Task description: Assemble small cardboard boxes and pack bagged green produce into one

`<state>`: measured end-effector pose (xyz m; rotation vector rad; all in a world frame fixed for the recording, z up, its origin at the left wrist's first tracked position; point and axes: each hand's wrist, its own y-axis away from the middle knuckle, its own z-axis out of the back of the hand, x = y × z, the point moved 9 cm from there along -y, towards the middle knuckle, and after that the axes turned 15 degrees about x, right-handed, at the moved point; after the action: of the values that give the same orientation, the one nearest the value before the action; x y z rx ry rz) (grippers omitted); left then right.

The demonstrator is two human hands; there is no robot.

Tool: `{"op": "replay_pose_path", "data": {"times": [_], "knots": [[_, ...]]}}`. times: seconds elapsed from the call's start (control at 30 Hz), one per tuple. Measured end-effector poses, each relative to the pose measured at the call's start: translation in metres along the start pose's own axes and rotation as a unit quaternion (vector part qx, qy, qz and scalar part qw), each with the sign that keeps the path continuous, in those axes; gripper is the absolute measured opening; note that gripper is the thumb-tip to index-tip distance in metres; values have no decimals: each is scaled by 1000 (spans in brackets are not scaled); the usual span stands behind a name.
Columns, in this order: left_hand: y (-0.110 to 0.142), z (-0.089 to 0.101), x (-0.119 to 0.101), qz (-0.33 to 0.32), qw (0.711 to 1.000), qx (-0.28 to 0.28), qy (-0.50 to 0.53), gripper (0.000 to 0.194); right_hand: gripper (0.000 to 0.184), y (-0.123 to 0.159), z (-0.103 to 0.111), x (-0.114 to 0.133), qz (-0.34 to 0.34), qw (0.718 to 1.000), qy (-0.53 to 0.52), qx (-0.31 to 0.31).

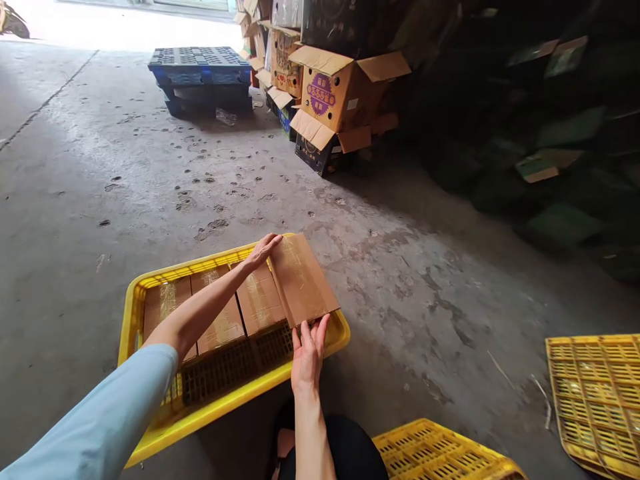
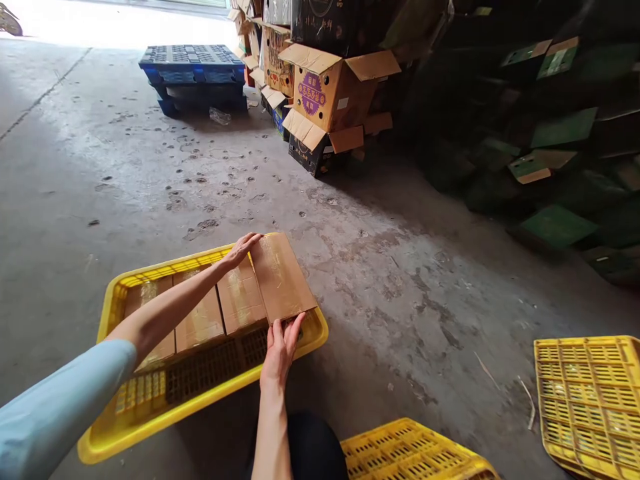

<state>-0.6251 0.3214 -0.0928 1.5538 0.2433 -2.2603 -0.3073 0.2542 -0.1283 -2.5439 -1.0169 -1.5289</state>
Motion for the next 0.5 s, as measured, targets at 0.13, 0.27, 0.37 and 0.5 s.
{"op": "replay_pose_path", "data": {"times": [0.13, 0.27, 0.37, 0.5], "knots": [[7, 9, 11, -2, 999, -29, 24, 52, 98, 3, -5, -1, 27, 999, 24, 6], [11, 4, 40, 32, 997, -70, 29, 66, 100, -6, 2, -25, -2, 1000, 11, -21], [10, -14, 52, 55, 996, -66, 6, 66, 100, -19, 19, -43, -44, 998, 11, -43], [3, -34, 50, 64, 995, -18, -69, 62, 97, -35, 47, -64, -116, 991, -3, -69]]}}
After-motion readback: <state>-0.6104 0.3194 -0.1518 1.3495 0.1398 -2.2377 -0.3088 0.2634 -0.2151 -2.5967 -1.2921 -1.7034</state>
